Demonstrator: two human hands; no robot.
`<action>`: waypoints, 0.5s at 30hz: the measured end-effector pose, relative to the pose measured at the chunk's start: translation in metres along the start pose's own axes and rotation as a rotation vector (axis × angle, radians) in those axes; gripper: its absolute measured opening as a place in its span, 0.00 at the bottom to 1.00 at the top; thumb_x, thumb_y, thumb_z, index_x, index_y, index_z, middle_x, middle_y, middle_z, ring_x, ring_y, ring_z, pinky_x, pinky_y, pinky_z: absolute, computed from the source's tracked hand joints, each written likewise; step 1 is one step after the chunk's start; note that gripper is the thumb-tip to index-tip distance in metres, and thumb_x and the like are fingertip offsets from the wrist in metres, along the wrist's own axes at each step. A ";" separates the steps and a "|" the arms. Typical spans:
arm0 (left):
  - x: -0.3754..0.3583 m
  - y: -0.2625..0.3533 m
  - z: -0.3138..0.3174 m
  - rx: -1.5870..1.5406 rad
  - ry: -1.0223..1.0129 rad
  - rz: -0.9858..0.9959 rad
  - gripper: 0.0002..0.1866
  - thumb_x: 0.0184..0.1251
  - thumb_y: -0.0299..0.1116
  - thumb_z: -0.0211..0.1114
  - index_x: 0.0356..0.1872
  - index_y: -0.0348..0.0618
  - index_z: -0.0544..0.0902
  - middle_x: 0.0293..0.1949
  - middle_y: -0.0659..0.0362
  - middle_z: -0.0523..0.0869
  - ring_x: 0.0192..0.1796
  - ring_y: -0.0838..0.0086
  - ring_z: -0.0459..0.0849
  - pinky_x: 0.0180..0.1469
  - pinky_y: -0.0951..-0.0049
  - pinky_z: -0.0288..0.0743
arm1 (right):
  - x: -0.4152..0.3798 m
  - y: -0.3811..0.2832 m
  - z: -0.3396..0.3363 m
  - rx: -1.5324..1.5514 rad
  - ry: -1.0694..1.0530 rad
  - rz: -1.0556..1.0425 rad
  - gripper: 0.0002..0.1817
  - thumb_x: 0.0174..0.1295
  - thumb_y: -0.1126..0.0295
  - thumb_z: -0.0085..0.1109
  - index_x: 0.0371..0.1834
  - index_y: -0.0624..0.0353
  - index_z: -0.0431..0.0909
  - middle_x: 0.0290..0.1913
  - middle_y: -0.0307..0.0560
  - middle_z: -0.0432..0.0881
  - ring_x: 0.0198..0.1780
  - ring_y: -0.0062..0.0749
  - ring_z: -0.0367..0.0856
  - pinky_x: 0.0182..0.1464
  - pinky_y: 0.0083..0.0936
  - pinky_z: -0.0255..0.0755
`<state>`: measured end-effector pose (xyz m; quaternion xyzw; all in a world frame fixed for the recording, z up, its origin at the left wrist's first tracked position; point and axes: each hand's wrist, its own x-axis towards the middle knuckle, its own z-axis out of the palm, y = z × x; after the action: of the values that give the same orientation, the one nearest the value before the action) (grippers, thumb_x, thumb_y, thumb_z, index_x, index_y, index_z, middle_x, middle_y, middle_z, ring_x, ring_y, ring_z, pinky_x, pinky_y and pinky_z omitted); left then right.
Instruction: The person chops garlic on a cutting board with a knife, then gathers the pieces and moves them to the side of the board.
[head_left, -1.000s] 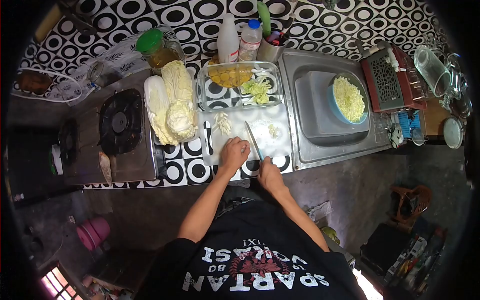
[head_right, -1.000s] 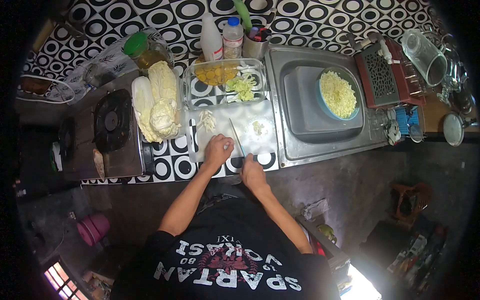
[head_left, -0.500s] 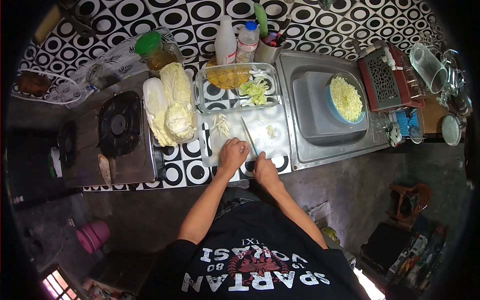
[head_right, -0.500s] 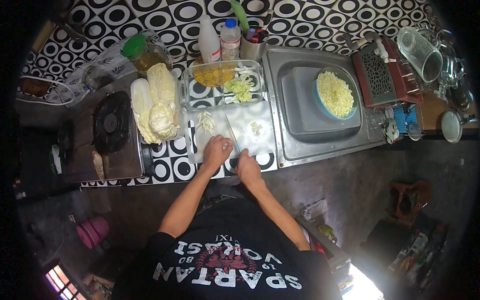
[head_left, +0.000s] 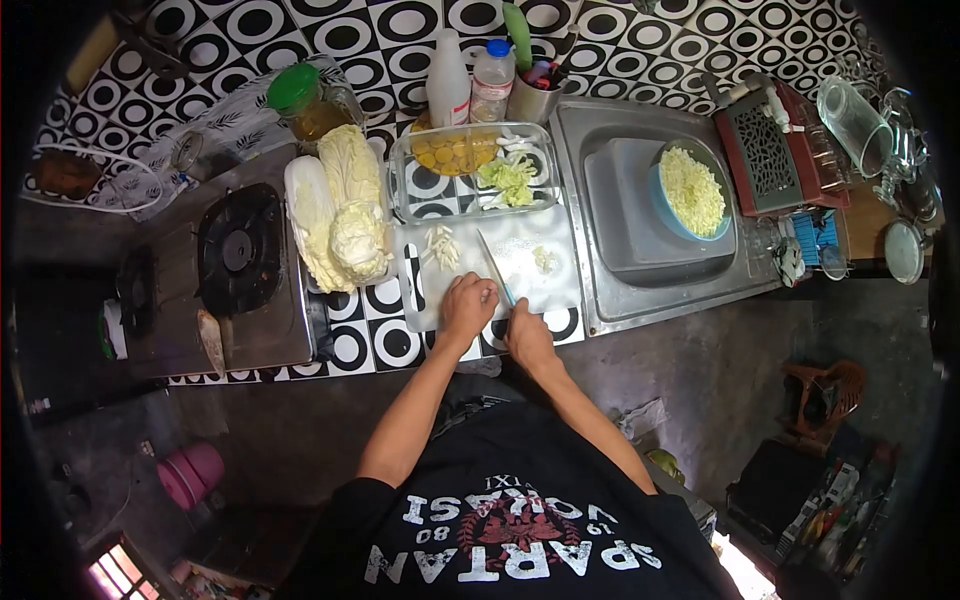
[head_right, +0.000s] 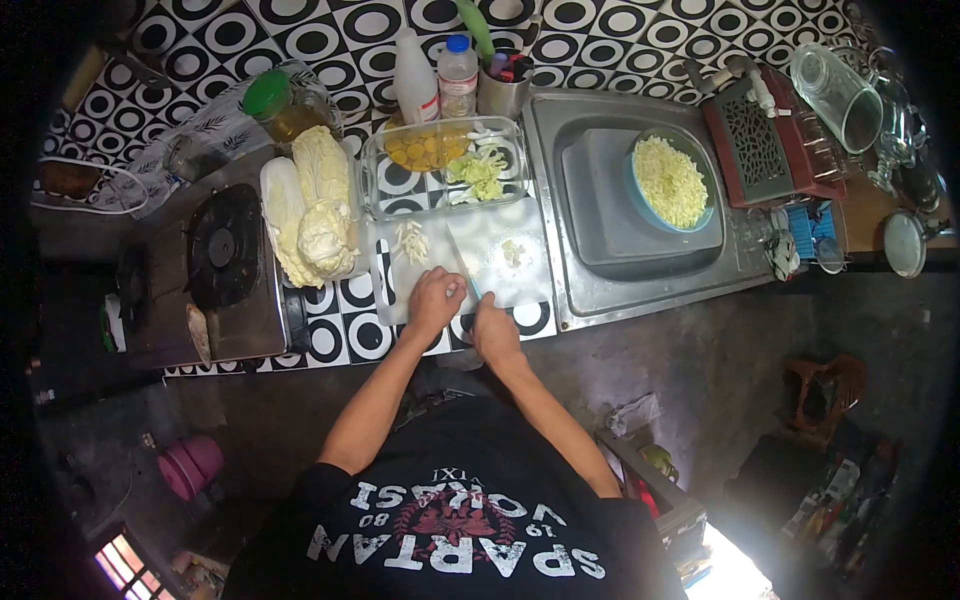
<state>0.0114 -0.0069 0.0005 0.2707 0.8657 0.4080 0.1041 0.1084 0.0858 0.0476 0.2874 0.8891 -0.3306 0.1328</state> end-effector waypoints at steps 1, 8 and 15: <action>0.000 0.000 -0.001 0.003 0.008 -0.001 0.05 0.48 0.31 0.64 0.28 0.46 0.84 0.27 0.59 0.79 0.35 0.61 0.77 0.40 0.64 0.73 | -0.004 0.000 -0.001 0.015 -0.011 0.008 0.11 0.62 0.71 0.47 0.40 0.68 0.62 0.28 0.74 0.77 0.36 0.68 0.78 0.40 0.54 0.71; -0.001 0.001 -0.001 0.036 -0.004 0.000 0.05 0.49 0.31 0.64 0.28 0.46 0.84 0.28 0.59 0.79 0.36 0.61 0.77 0.41 0.63 0.73 | -0.017 0.002 0.012 -0.027 -0.104 0.117 0.17 0.55 0.75 0.53 0.45 0.70 0.61 0.33 0.71 0.79 0.41 0.65 0.79 0.45 0.50 0.72; -0.001 0.000 -0.003 0.000 -0.029 -0.004 0.04 0.50 0.30 0.64 0.28 0.46 0.84 0.30 0.58 0.80 0.37 0.61 0.77 0.42 0.63 0.73 | 0.001 0.001 0.001 0.014 -0.092 0.045 0.16 0.54 0.75 0.53 0.44 0.69 0.62 0.33 0.71 0.79 0.40 0.64 0.79 0.44 0.50 0.72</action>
<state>0.0110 -0.0093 0.0024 0.2751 0.8646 0.4038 0.1175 0.1079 0.0865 0.0457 0.2928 0.8730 -0.3465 0.1789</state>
